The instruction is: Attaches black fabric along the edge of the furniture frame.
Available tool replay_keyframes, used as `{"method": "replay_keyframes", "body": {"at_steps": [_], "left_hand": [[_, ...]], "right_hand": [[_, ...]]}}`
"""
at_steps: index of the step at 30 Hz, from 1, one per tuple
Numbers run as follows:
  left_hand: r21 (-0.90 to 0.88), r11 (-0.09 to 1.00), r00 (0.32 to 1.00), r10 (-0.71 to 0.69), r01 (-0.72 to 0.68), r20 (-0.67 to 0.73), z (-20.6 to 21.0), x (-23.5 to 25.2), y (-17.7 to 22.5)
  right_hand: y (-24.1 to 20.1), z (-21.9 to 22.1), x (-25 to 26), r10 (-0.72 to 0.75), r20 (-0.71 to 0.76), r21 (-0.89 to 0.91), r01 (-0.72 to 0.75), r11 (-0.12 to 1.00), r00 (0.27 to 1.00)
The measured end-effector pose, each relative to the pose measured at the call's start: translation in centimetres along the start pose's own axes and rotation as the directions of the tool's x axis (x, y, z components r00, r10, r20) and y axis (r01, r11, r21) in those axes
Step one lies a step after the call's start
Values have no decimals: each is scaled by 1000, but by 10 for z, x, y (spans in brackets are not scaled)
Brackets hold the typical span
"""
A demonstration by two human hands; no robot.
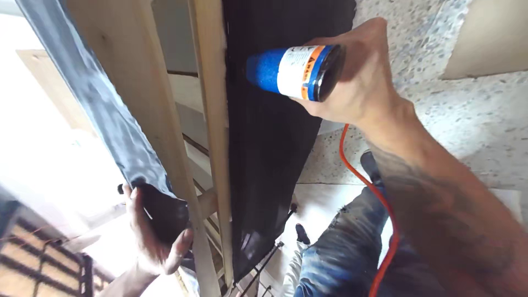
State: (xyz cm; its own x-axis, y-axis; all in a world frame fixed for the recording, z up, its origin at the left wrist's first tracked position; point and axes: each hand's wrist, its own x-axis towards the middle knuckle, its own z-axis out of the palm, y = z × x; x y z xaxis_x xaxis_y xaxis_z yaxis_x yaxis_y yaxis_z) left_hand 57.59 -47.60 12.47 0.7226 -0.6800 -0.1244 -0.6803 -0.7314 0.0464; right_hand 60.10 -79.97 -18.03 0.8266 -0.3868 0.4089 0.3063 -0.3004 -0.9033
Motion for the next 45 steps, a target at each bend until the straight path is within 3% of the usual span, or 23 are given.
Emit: {"method": "replay_keyframes", "body": {"at_steps": [10,14,17,22,30,33,36,38,41,45], "left_hand": [[43,999,999,32,-31,-17,1,-1,-3],[57,997,996,61,-58,-58,4,0,-4],[34,999,997,17,-15,-72,5,-5,-11],[40,996,994,-75,78,-80,5,-12,-14],[-42,994,991,-104,100,-83,11,-8,-17],[-57,997,992,-53,47,-111,12,-5,-31],[29,997,987,75,-72,-140,2,-10,-96],[74,997,996,14,-8,-91,-3,-12,-116],[284,955,991,-113,87,77,-9,-5,-119],[493,807,929,-370,327,-9,-6,0,-127]], "right_hand": [[-59,2,-67,60,93,-10,-59,998,994],[-60,19,-84,55,65,-18,-53,998,996],[-46,44,-96,50,27,-22,-50,999,998],[-61,63,-131,28,23,19,-29,999,999],[-88,88,-183,45,20,22,-45,999,999],[-98,97,-203,28,2,11,-28,1000,1000],[-107,103,-220,44,33,7,-45,999,998],[-114,110,-232,61,51,12,-62,998,997],[-123,118,-248,75,33,15,-75,997,997],[-136,125,-266,71,45,18,-72,997,996]]}}
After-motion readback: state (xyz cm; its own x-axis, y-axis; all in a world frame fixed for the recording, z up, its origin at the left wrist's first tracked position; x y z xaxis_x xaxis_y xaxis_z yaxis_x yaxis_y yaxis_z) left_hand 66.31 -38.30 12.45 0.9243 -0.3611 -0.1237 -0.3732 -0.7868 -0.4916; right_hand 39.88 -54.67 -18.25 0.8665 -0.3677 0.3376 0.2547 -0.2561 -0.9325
